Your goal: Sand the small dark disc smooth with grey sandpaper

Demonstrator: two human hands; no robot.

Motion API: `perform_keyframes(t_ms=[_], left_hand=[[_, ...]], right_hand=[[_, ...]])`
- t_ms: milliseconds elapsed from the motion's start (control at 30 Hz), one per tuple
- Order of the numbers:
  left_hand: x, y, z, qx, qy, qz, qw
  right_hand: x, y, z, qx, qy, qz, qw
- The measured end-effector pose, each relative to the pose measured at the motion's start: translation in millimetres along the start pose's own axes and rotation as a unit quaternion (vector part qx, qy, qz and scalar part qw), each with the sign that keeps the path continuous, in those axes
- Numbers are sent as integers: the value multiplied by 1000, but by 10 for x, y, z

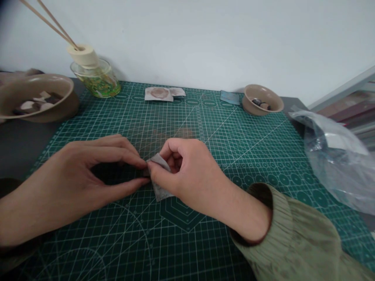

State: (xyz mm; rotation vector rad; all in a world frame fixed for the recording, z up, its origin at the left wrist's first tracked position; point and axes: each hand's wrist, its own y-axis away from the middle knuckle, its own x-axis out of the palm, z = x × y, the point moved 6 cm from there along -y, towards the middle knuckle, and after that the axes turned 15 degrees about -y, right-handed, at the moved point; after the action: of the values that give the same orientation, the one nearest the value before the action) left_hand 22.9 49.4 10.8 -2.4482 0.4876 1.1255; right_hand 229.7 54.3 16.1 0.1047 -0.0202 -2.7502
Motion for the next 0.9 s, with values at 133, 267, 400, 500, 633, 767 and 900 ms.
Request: perform_keyframes(t_ms=[133,267,400,500,633,767,900], left_hand=[[4,6,0,-16,13,-4,1000],[23,-7,-14,-27,15,5,1000],[16,-9,-14,-40,18,4,999],[22,-4,-17,-39,16,8,999],[24,6,-5,-47,5,4,999],[24,17,-12,-45,-3,7,999],[24,26,10,-45,0,1,999]], right_hand=[[11,8,-8,-14,15,-6,1000],[18,35,-3,-10,23,-8,1000],[24,66,31,-18,42,-17,999],[42,83,45,-21,60,-17,998],[52,94,53,-23,67,-22,997],[54,89,59,-21,70,-24,997],[40,73,72,-19,75,-27,997]])
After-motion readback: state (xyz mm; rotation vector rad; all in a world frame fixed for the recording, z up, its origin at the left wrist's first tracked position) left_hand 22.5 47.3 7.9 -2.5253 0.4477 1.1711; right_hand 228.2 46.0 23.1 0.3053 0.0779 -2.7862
